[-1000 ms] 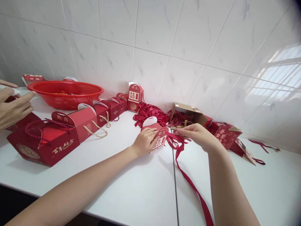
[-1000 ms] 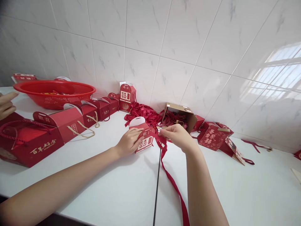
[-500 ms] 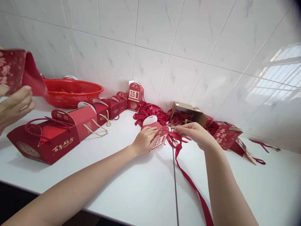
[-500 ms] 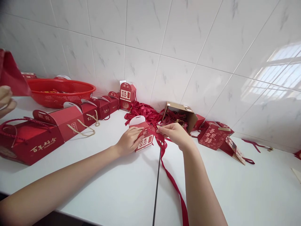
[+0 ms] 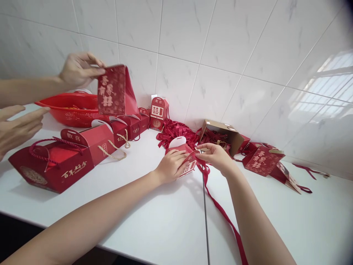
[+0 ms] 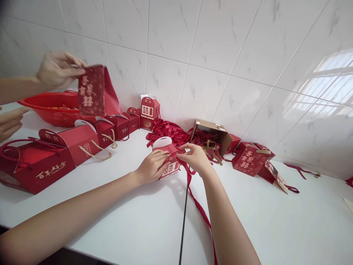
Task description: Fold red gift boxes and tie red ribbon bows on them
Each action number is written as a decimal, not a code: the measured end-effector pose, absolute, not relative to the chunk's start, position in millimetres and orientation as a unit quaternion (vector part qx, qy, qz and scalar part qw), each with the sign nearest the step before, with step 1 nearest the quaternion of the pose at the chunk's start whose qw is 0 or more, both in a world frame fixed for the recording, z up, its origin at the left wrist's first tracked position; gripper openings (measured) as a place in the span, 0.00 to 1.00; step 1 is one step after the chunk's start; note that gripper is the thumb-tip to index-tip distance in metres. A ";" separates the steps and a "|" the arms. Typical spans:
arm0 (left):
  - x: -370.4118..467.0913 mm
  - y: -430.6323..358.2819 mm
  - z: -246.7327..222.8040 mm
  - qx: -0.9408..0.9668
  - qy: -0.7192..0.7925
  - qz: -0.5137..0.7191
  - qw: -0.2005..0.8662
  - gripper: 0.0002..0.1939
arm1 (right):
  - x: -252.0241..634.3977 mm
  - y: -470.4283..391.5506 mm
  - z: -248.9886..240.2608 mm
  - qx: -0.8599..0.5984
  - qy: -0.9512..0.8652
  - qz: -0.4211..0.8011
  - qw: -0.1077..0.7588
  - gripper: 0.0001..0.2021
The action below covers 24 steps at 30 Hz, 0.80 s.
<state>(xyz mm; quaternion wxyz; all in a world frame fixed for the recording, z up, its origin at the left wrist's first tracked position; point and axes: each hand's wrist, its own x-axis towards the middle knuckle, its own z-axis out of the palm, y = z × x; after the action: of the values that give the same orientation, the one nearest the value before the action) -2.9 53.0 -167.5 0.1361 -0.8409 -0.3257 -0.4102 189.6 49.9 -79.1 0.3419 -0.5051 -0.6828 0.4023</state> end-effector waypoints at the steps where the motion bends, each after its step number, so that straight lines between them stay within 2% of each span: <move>1: -2.3 52.1 -167.5 -0.843 -0.322 -0.408 0.137 0.15 | 189.0 50.4 -80.2 -0.502 -0.685 0.406 0.338 0.19; 5: -0.1 48.7 -166.1 -0.852 -0.309 -0.399 0.140 0.16 | 187.6 50.7 -81.9 -0.497 -0.679 0.442 0.310 0.22; 11: 1.0 48.1 -165.3 -0.857 -0.297 -0.396 0.144 0.17 | 189.3 48.0 -77.5 -0.426 -0.686 0.526 0.266 0.07; 15: 0.6 49.1 -167.1 -0.854 -0.304 -0.397 0.142 0.16 | 193.9 47.5 -75.8 -0.418 -0.689 0.539 0.243 0.11; 21: 0.9 48.7 -168.1 -0.849 -0.307 -0.403 0.148 0.15 | 196.6 44.9 -72.5 -0.452 -0.720 0.446 0.278 0.18; 24: 1.6 48.4 -167.6 -0.847 -0.307 -0.405 0.154 0.15 | 197.2 29.7 -57.6 -0.489 -0.719 0.343 0.355 0.16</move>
<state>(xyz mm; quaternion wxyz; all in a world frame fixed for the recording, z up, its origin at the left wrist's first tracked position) 1.6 48.4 -167.6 0.1540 -0.8474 -0.3065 -0.4053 197.2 29.7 -57.6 0.3554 -0.4885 -0.7194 0.3427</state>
